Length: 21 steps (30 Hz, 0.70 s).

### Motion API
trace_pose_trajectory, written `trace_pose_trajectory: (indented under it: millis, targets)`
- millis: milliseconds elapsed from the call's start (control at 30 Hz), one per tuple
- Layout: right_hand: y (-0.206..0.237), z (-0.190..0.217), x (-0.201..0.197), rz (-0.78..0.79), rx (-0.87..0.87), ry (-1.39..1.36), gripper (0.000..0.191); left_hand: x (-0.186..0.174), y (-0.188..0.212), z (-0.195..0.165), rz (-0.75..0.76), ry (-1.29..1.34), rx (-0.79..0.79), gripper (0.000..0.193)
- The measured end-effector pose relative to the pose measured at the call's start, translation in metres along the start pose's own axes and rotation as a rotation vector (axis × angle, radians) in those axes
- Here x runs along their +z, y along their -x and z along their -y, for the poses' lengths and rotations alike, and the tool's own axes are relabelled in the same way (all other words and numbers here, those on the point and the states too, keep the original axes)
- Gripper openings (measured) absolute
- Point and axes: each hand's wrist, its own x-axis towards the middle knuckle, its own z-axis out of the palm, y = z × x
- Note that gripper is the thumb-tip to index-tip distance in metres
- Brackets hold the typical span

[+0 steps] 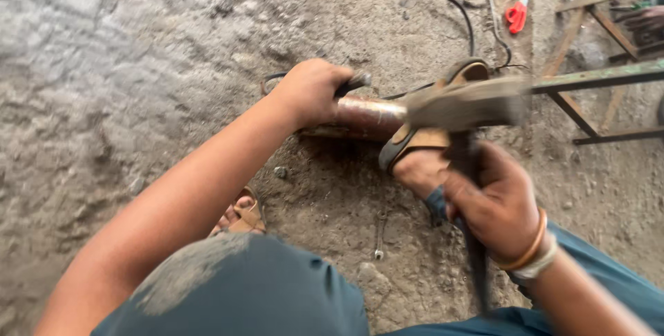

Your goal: The person sits on the ground and uses a hammer and a metal punch to drive a shaft out of a rusty cylindrical motor or pump housing, repositioning the housing and punch repeatedly between strikes, then pulls the end components off the shaft by hand and sets the parts on the ground.

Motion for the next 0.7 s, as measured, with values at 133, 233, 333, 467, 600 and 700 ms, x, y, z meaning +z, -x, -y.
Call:
trace_pose_trajectory:
  millis: [133,233,333,467,600,700]
  targets:
    - [-0.021,-0.011,0.047,-0.136,-0.153,-0.586,0.015,0.005,-0.004,-0.002,0.061,0.012,0.039,0.023]
    - [-0.039,-0.027,0.057,-0.157,-0.210,0.034,0.007,0.010,-0.009,-0.002,0.138,-0.122,0.085,0.026]
    - [-0.037,-0.036,0.045,-0.128,0.338,-0.255,0.008,0.014,-0.011,-0.002,0.169,-0.147,0.081,0.024]
    - [-0.027,-0.033,0.039,-0.300,0.064,-0.330,0.006,0.013,-0.011,-0.003,0.186,-0.120,0.080,0.022]
    - [-0.036,-0.028,0.050,-0.283,0.062,-0.359,0.011,0.011,-0.013,-0.005,0.188,-0.126,0.082,0.032]
    - [-0.044,-0.030,0.046,-0.156,0.358,-0.289,0.011,0.014,-0.013,-0.008,0.263,-0.140,0.058,0.023]
